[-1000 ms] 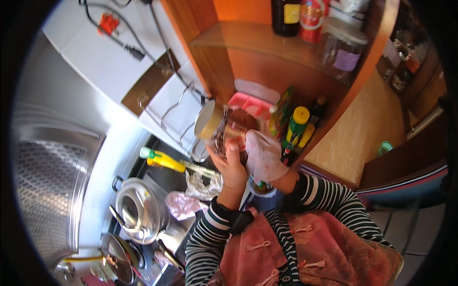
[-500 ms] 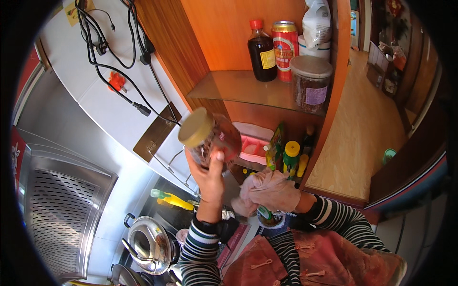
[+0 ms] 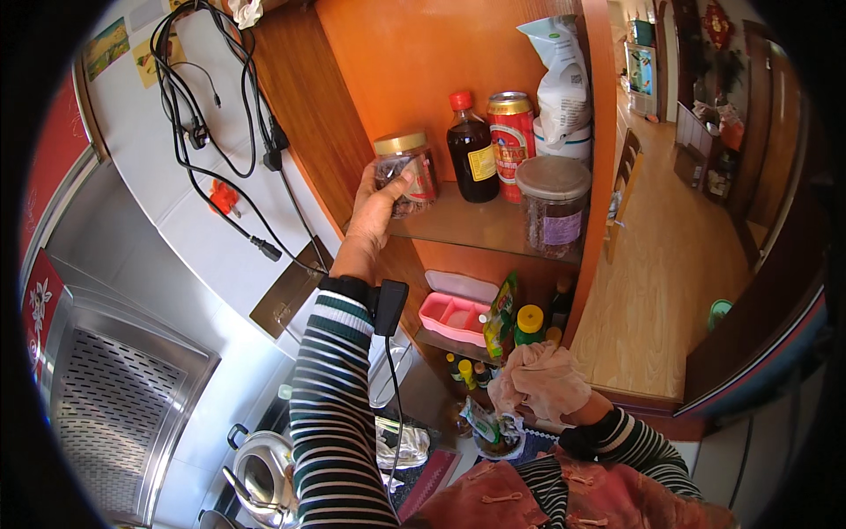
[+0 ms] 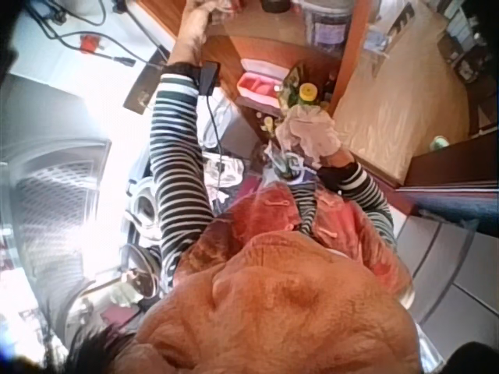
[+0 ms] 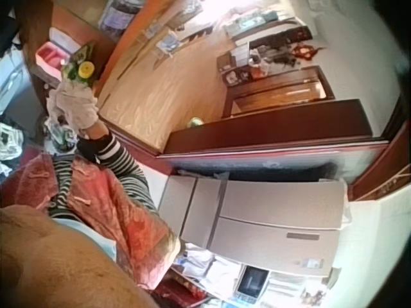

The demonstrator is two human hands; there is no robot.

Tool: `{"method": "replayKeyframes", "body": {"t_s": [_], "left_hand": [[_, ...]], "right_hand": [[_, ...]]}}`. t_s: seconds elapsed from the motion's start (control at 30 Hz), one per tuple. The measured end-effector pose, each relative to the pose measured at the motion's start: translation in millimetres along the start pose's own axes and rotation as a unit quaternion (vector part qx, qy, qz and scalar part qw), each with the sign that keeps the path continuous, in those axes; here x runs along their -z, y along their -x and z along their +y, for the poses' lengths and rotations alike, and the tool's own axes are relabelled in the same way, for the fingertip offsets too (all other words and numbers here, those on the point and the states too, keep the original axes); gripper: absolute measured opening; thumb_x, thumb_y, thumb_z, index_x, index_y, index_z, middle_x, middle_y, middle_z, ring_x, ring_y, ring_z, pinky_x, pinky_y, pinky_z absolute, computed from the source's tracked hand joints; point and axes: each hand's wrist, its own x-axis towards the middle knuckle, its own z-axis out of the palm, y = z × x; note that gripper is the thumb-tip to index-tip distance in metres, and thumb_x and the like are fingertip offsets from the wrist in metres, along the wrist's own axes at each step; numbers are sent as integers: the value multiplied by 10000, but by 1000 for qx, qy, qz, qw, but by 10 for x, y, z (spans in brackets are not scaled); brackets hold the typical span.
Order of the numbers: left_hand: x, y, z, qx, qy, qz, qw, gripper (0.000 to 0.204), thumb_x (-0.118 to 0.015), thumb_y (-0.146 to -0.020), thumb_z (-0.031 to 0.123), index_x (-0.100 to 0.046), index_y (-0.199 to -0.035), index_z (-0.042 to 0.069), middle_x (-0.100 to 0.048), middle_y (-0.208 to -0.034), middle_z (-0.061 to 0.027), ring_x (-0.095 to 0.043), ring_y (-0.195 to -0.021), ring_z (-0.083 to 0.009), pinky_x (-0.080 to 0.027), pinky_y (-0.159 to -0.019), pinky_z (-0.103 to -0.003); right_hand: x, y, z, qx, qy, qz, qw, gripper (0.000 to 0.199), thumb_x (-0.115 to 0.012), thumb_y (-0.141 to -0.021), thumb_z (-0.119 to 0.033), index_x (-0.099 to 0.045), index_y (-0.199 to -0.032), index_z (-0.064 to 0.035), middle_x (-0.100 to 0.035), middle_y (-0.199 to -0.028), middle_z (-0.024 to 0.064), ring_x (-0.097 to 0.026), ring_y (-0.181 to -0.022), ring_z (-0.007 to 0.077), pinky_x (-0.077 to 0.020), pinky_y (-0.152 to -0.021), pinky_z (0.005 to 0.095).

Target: The person wipes the inside of a wooden cupboard with a cloth, then places several containers and bottles onto the shelf. The person handles a white tub, a clear jar, a red can, a dark bottle, and a small jar, placing each on the shelf.

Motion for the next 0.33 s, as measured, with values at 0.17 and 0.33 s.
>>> {"method": "replayKeyframes", "body": {"t_s": [0.17,0.33], "left_hand": [[23,-181,-122,13,-89,-37,995,729,-819,-861,238,-438,-1456,57,-589,-1328,-96,-583,-1192,-236,-481,-1008,-380],[31,-237,-127,36,-129,-39,990,777,-814,-864,221,-399,-1500,55,-574,-1387,-97,-532,-1281,-229,-421,-1083,-381]], "right_hand": [[116,127,-102,-63,79,99,990,346,-699,-911,-333,-675,-795,-8,-628,-713,109,-556,-713,228,-473,-680,352],[207,121,3,-86,-25,62,994,336,-618,-957,-302,-591,-720,-65,-620,-685,72,-586,-691,212,-481,-717,322]]}}
